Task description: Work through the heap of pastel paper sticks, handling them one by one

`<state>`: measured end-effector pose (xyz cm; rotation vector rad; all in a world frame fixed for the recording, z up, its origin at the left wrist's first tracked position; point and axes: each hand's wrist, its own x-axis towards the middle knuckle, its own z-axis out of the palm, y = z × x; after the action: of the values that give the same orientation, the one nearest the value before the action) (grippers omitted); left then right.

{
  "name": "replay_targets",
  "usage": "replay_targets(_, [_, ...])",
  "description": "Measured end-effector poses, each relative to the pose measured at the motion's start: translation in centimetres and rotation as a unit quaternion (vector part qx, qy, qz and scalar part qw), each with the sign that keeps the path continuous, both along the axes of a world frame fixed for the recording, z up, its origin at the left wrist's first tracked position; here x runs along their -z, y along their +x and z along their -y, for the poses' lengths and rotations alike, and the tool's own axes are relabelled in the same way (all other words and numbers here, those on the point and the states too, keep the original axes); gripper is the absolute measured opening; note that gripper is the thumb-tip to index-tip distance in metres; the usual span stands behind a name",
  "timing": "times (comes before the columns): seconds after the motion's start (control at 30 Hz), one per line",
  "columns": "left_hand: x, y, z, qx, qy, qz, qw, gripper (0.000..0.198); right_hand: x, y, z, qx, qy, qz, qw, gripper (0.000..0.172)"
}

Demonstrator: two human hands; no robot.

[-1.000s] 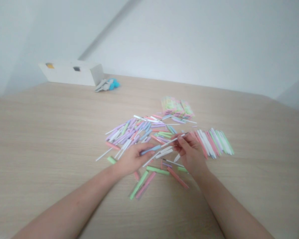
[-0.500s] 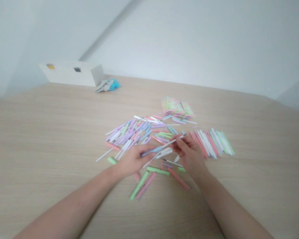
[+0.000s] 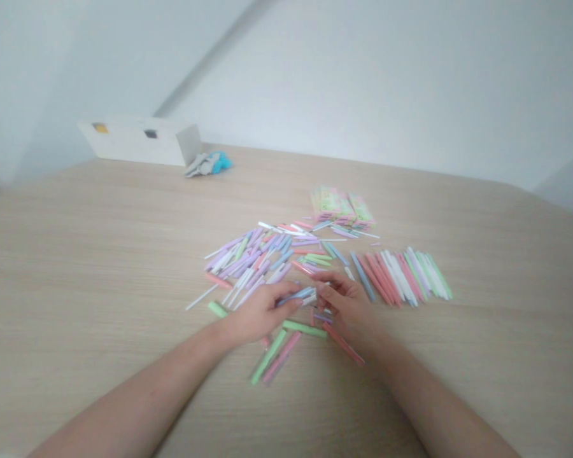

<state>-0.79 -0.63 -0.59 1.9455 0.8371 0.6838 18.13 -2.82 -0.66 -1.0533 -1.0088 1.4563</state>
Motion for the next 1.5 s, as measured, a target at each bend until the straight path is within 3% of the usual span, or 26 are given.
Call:
replay_targets(0.2, [0.0, -0.1, 0.0, -0.001, 0.002, -0.027, 1.0, 0.027, -0.2, 1.6, -1.0, 0.023, 0.033, -0.002, 0.999, 0.016])
replay_targets(0.33, [-0.4, -0.1, 0.2, 0.005, 0.002, -0.035, 0.999, 0.025, 0.4, 2.2, -1.3, 0.0, 0.043, 0.052, 0.998, 0.017])
replay_targets(0.53, [-1.2, -0.1, 0.5, 0.006, 0.006, -0.037, 0.999, 0.029, 0.4, 2.0, -1.1, -0.025, 0.026, 0.052, 0.998, 0.02])
replay_targets(0.8, [-0.5, -0.3, 0.1, 0.021, 0.038, -0.011, 0.999, 0.031, -0.2, 1.6, -0.9, -0.034, 0.011, 0.051, 0.998, 0.024])
replay_targets(0.9, [-0.6, -0.5, -0.2, 0.012, 0.039, 0.012, 0.999, 0.034, -1.3, 2.7, -1.3, 0.025, 0.026, 0.013, 0.999, 0.025])
replay_targets(1.07, [-0.4, -0.6, -0.6, -0.071, 0.061, 0.015, 0.995, 0.034, -2.9, 5.1, -2.2, 0.163, 0.054, 0.012, 0.985, 0.014])
replay_targets(1.2, [0.2, -0.8, -0.8, -0.115, 0.069, 0.001, 0.991, 0.035, -2.7, 5.9, -2.5, 0.192, 0.074, 0.051, 0.977, 0.011])
replay_targets(1.33, [0.4, -0.9, -0.9, -0.146, 0.058, -0.018, 0.987, 0.035, -2.1, 6.0, -2.5, 0.166, 0.066, 0.14, 0.974, 0.012])
replay_targets(1.4, [0.5, -1.0, -1.0, -0.158, 0.048, -0.014, 0.986, 0.034, -2.0, 5.9, -2.4, 0.115, 0.057, 0.214, 0.968, 0.013])
replay_targets(1.5, [0.7, -1.0, -1.2, -0.169, 0.038, -0.011, 0.985, 0.034, -1.7, 5.3, -1.9, 0.006, 0.082, 0.371, 0.925, 0.015])
